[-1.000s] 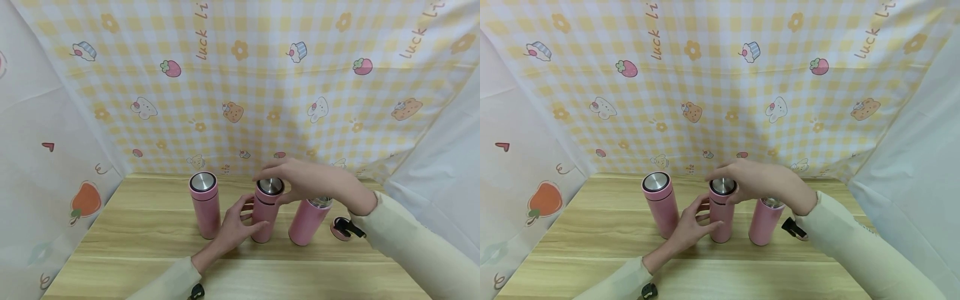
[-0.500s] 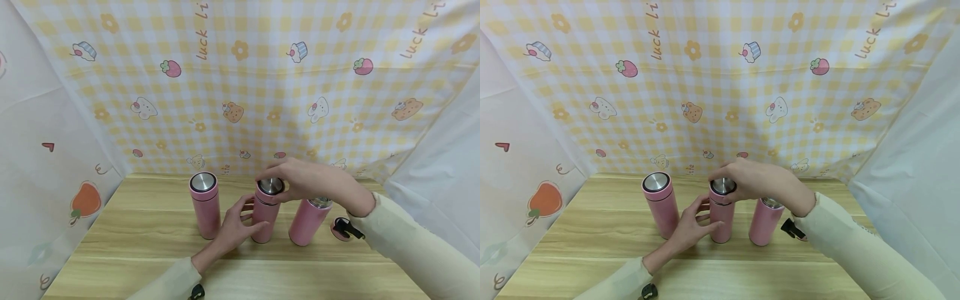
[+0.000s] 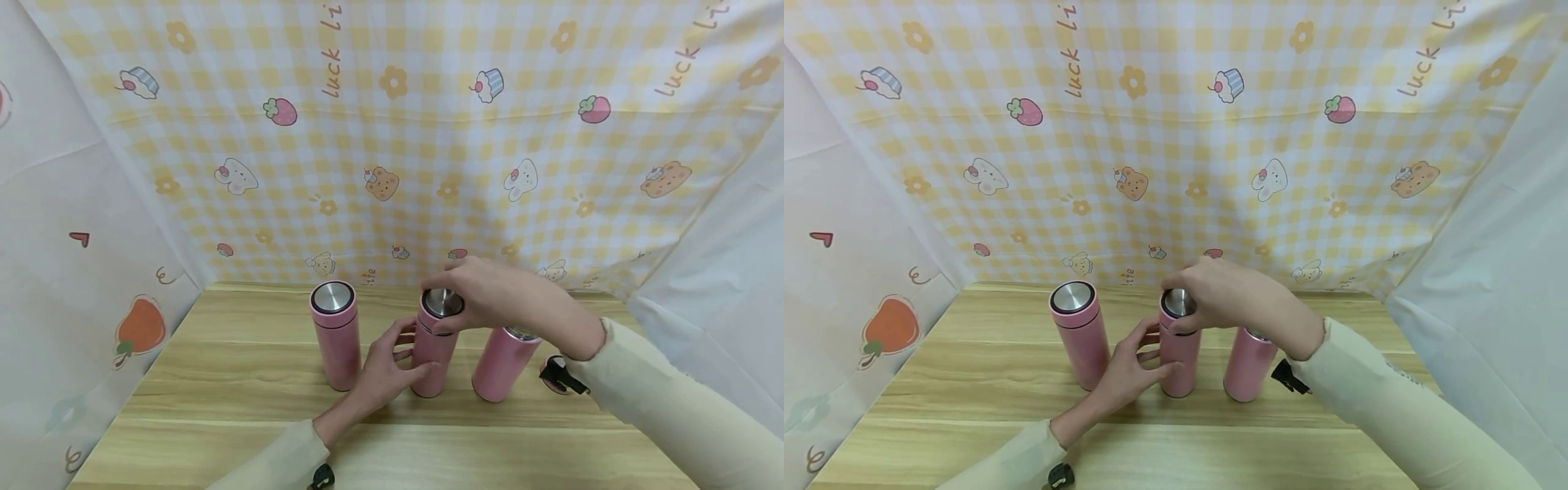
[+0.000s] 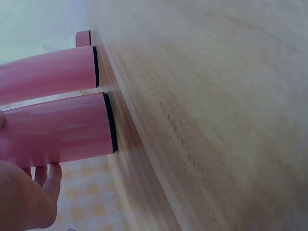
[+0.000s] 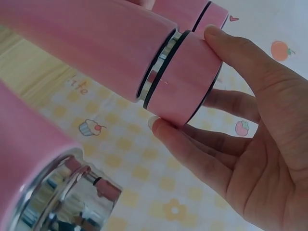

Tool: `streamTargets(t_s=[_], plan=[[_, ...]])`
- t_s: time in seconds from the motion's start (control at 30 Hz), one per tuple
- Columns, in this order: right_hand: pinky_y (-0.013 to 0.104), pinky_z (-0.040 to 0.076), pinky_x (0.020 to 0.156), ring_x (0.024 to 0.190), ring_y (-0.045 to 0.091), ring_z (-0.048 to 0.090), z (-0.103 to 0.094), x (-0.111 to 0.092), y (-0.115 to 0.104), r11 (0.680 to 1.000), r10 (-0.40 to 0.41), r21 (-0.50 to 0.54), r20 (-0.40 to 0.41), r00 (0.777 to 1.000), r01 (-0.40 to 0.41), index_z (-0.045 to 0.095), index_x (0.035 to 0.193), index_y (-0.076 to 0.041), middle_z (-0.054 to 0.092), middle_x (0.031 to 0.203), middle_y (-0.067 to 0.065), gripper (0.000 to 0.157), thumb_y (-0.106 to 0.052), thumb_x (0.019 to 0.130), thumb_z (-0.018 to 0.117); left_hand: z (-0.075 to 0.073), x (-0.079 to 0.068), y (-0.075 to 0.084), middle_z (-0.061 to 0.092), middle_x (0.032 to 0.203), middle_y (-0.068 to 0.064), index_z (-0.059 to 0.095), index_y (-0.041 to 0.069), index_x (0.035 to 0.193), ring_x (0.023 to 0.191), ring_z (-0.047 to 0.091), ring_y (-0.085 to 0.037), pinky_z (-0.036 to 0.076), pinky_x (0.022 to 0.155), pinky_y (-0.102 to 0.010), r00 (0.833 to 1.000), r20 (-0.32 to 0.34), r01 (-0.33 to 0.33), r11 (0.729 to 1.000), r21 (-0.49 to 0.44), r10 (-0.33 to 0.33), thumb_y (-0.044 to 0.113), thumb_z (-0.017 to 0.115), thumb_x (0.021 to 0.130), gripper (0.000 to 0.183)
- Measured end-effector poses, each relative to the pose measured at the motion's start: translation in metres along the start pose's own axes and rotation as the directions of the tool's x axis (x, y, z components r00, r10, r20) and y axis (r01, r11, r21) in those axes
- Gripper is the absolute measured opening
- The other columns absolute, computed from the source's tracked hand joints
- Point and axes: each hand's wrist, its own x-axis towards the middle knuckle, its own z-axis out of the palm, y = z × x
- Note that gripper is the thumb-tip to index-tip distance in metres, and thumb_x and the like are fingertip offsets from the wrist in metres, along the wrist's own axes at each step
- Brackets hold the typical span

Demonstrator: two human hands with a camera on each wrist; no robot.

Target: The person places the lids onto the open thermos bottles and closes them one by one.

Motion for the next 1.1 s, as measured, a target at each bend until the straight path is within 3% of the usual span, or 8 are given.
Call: streamTargets(t_s=[0.2,0.37,0.6,0.73,0.83,0.97,1.1], plan=[[0.025,0.046,0.055,0.066,0.011,0.047,0.004,0.001,-0.004,0.998,0.033,-0.06,-0.045,0.998,-0.035,0.066,0.096,-0.015,0.054,0.077,-0.006,0.032,-0.036,0.082,0.085,0.0,0.0,0.0,0.057,0.134,-0.01,0.053,0.006,0.139,0.119,0.058,-0.03,0.054,0.096,-0.043,1.0,-0.002,-0.003,1.0,-0.001,0.003,-0.001,0.084,0.083,0.064],[0.025,0.042,0.047,0.057,0.012,0.047,0.007,0.002,-0.006,0.99,0.072,-0.113,-0.07,0.995,-0.079,0.061,0.09,-0.014,0.048,0.074,-0.004,0.041,-0.047,0.082,0.083,0.0,0.0,0.001,0.057,0.133,-0.01,0.053,0.006,0.138,0.119,0.059,-0.03,0.054,0.095,-0.042,1.0,-0.005,-0.004,1.0,0.001,0.004,-0.002,0.084,0.082,0.065],[0.026,0.04,0.045,0.057,0.013,0.046,0.009,-0.003,-0.003,0.99,0.091,-0.099,-0.1,0.991,-0.1,0.058,0.094,-0.014,0.048,0.073,-0.003,0.051,-0.061,0.083,0.075,0.001,0.0,0.0,0.058,0.132,-0.01,0.053,0.006,0.138,0.119,0.059,-0.03,0.054,0.095,-0.044,1.0,-0.007,-0.004,1.0,0.01,0.004,0.0,0.084,0.083,0.064],[0.03,0.052,0.061,0.075,0.013,0.058,0.007,-0.009,0.003,0.998,0.058,-0.002,-0.066,0.996,-0.058,0.065,0.119,-0.015,0.062,0.097,-0.001,0.052,-0.056,0.088,0.073,0.0,0.0,0.0,0.058,0.133,-0.011,0.053,0.005,0.139,0.119,0.059,-0.03,0.055,0.095,-0.044,1.0,-0.005,-0.006,1.0,0.011,0.006,-0.001,0.084,0.083,0.064],[0.033,0.055,0.085,0.104,0.014,0.061,0.004,-0.013,0.008,0.995,-0.013,0.096,-0.007,1.0,0.014,0.061,0.137,-0.016,0.06,0.127,0.0,0.054,-0.043,0.093,0.076,0.0,0.0,0.0,0.057,0.134,-0.011,0.052,0.006,0.14,0.119,0.058,-0.03,0.054,0.095,-0.043,1.0,0.0,-0.008,1.0,0.013,0.008,0.0,0.083,0.084,0.065],[0.037,0.05,0.1,0.129,0.02,0.052,0.002,-0.017,0.012,0.98,-0.106,0.171,0.041,0.994,0.098,0.059,0.142,-0.015,0.052,0.145,0.003,0.054,-0.023,0.093,0.078,0.0,-0.001,0.0,0.058,0.134,-0.009,0.051,0.008,0.142,0.119,0.058,-0.029,0.054,0.096,-0.045,1.0,0.008,-0.01,1.0,0.013,0.01,0.004,0.083,0.086,0.065],[0.04,0.05,0.101,0.133,0.025,0.05,0.003,-0.019,0.013,0.977,-0.119,0.185,0.06,0.991,0.106,0.059,0.143,-0.013,0.05,0.149,0.008,0.055,-0.013,0.092,0.079,0.0,-0.001,0.0,0.058,0.134,-0.01,0.05,0.008,0.142,0.12,0.057,-0.029,0.053,0.097,-0.047,1.0,0.011,-0.011,1.0,0.012,0.011,0.006,0.082,0.087,0.063]])
